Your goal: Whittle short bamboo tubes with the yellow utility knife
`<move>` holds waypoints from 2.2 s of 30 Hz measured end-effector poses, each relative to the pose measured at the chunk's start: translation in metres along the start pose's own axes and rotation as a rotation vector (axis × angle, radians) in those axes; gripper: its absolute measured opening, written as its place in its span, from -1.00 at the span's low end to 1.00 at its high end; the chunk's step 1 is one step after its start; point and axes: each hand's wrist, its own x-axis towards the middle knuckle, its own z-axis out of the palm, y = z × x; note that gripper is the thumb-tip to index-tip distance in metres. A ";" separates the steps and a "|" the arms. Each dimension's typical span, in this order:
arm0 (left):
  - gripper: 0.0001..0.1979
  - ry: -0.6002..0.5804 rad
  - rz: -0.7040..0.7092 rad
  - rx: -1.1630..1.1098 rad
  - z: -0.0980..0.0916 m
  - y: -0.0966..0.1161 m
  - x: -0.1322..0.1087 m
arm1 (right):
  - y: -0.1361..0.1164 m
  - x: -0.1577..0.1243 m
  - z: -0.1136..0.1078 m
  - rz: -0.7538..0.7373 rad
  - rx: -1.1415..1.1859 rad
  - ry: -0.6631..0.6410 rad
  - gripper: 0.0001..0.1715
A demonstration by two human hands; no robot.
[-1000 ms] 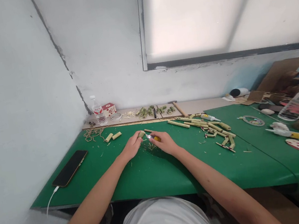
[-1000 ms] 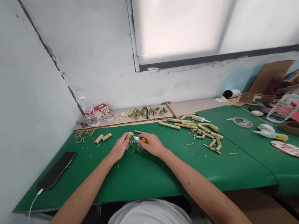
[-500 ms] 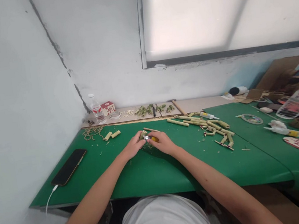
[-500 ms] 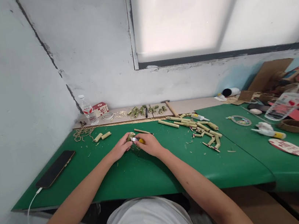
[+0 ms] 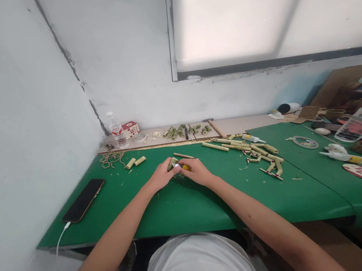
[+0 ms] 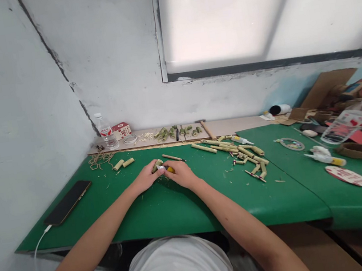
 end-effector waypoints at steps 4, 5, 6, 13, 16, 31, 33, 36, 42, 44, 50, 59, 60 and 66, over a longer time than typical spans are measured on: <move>-0.48 0.026 0.017 0.083 -0.002 0.000 0.002 | 0.002 0.001 0.003 -0.004 -0.046 0.011 -0.75; -0.47 0.033 0.018 0.093 -0.002 0.000 0.002 | 0.003 0.001 0.004 -0.001 -0.062 0.021 -0.74; -0.46 0.039 0.018 0.099 -0.002 0.000 0.003 | 0.003 0.000 0.005 0.004 -0.078 0.036 -0.74; -0.46 0.099 -0.010 0.113 -0.002 0.003 0.004 | 0.001 0.000 0.017 0.099 -0.116 0.162 -0.66; -0.49 0.100 -0.030 0.119 -0.001 0.007 0.002 | 0.003 0.001 0.017 0.150 -0.104 0.220 -0.61; -0.53 0.023 -0.022 -0.091 0.001 0.001 0.001 | -0.009 0.000 0.007 0.026 -0.024 -0.015 -0.78; -0.54 0.016 -0.013 -0.095 0.001 0.001 0.000 | -0.009 -0.001 0.007 0.015 -0.011 -0.014 -0.78; -0.54 0.023 -0.007 -0.090 0.001 0.000 0.000 | -0.006 -0.001 0.007 0.002 0.012 0.008 -0.76; -0.55 0.035 0.006 -0.036 0.000 -0.001 -0.001 | -0.004 -0.001 0.007 0.028 -0.015 0.008 -0.76; -0.54 0.048 0.006 0.007 0.000 0.000 0.000 | -0.005 -0.001 0.008 0.036 -0.037 0.022 -0.74; -0.50 0.094 0.007 0.125 -0.002 0.006 0.002 | -0.007 -0.002 0.011 0.055 -0.109 0.097 -0.64; -0.48 0.179 -0.056 0.166 0.001 0.014 0.002 | -0.006 -0.003 0.018 0.117 -0.137 0.207 -0.65; -0.49 0.175 -0.065 0.164 0.001 0.015 0.002 | -0.006 -0.003 0.018 0.130 -0.147 0.210 -0.64; -0.50 0.173 -0.103 0.161 0.001 0.018 0.003 | -0.010 -0.002 0.018 0.181 -0.195 0.233 -0.63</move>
